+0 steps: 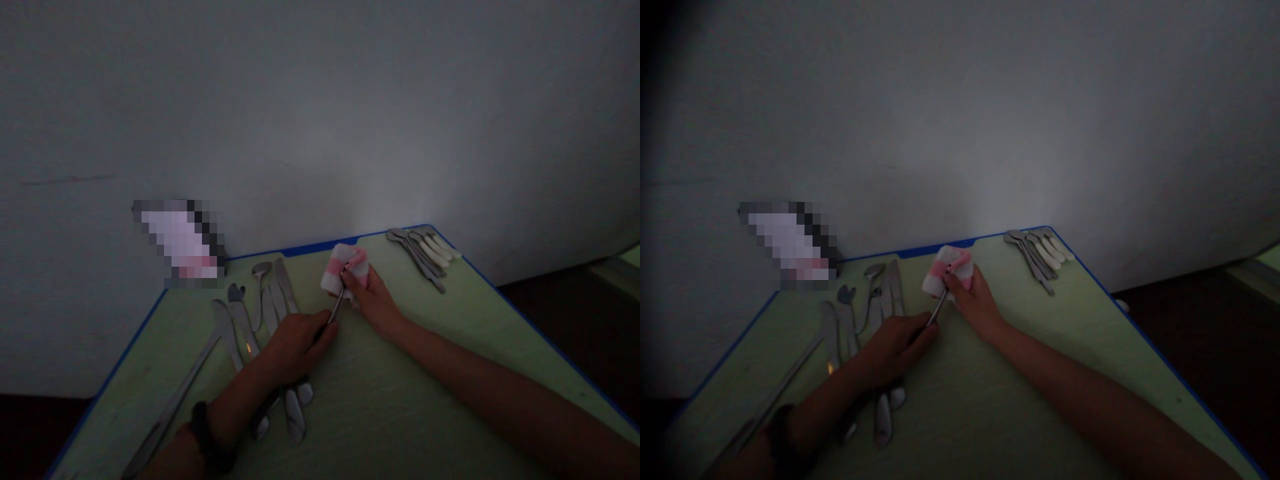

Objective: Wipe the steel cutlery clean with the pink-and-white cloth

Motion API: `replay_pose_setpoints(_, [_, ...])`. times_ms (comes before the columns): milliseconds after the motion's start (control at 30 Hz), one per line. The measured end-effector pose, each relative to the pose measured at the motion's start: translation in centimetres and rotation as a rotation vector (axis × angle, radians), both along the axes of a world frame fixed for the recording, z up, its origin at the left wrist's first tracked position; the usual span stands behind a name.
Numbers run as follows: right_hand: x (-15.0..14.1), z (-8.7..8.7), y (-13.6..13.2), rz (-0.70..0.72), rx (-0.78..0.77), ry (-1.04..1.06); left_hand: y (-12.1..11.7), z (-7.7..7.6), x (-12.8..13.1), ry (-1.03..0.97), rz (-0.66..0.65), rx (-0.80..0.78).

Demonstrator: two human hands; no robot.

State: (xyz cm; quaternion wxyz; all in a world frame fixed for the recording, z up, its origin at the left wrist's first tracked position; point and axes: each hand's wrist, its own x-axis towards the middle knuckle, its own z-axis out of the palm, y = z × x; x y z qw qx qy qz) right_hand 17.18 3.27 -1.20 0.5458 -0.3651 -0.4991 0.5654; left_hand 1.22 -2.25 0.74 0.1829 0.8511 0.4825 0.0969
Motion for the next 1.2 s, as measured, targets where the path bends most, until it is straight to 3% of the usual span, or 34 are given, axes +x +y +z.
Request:
replay_pose_setpoints(133, [0.1, -0.4, 0.3, 0.032, 0.029, -0.025, -0.1, -0.1, 0.0, -0.002, 0.0, 0.003])
replay_pose_setpoints(233, [0.1, -0.8, 0.6, 0.047, -0.032, 0.018, -0.1, 0.0, 0.1, -0.042, 0.017, -0.015])
replay_pose_setpoints(467, [-0.5, -0.3, 1.2, -0.019, -0.243, 0.502, 0.0, 0.4, 0.0, -0.313, 0.164, -0.131])
replay_pose_setpoints(600, [0.0, 0.8, 1.2, 0.034, -0.319, 0.612, 0.1, 0.3, -0.2, -0.424, 0.241, -0.099])
replay_pose_setpoints(767, [0.6, 1.1, 1.0, 0.15, -0.301, 0.638, 0.3, 0.0, 0.0, -0.253, 0.292, 0.041])
replay_pose_setpoints(933, [0.4, -0.1, 1.3, 0.074, -0.288, 0.556, 0.3, -0.4, 0.3, 0.061, 0.204, 0.084])
replay_pose_setpoints(1067, [0.1, -1.1, 1.3, 0.074, -0.172, 0.338, 0.4, -0.6, 0.1, 0.12, 0.202, 0.08])
replay_pose_setpoints(1200, [0.3, -1.5, 1.3, 0.07, -0.085, 0.274, 0.4, -0.6, 0.1, 0.177, 0.139, 0.1])
